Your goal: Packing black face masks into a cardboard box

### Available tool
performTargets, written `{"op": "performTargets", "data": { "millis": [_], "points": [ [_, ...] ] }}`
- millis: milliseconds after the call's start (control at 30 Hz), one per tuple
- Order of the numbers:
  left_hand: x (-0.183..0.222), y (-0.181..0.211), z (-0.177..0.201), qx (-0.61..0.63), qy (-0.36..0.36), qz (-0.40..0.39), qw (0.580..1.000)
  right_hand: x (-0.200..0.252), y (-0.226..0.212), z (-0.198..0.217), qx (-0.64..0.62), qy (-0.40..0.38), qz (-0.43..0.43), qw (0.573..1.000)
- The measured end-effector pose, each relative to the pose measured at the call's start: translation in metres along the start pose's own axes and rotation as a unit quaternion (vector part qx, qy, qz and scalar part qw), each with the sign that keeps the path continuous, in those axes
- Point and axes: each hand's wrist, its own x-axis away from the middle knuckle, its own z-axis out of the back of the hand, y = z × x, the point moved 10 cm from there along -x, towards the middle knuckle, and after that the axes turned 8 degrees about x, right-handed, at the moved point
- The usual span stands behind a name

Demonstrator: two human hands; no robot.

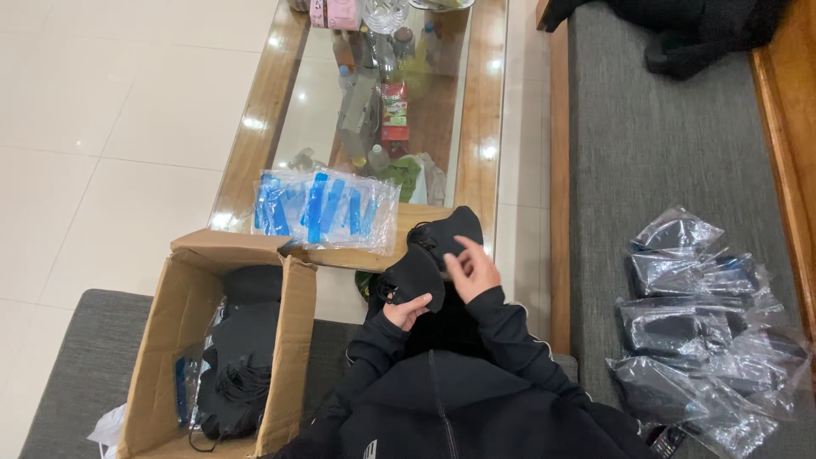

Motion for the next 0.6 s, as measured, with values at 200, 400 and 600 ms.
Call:
{"op": "performTargets", "data": {
  "millis": [200, 400, 600],
  "points": [
    [0.014, 0.007, -0.014, -0.017, -0.004, -0.001, 1.000, 0.013, -0.005, -0.040, -0.011, -0.058, 0.042, 0.997],
    [0.021, 0.012, -0.023, -0.010, 0.008, 0.012, 1.000, 0.018, -0.016, -0.035, -0.018, -0.070, 0.063, 0.995],
    [0.014, 0.006, -0.012, -0.035, 0.008, 0.010, 0.999, 0.018, -0.042, -0.019, -0.003, -0.073, 0.100, 0.992]
  ]
}}
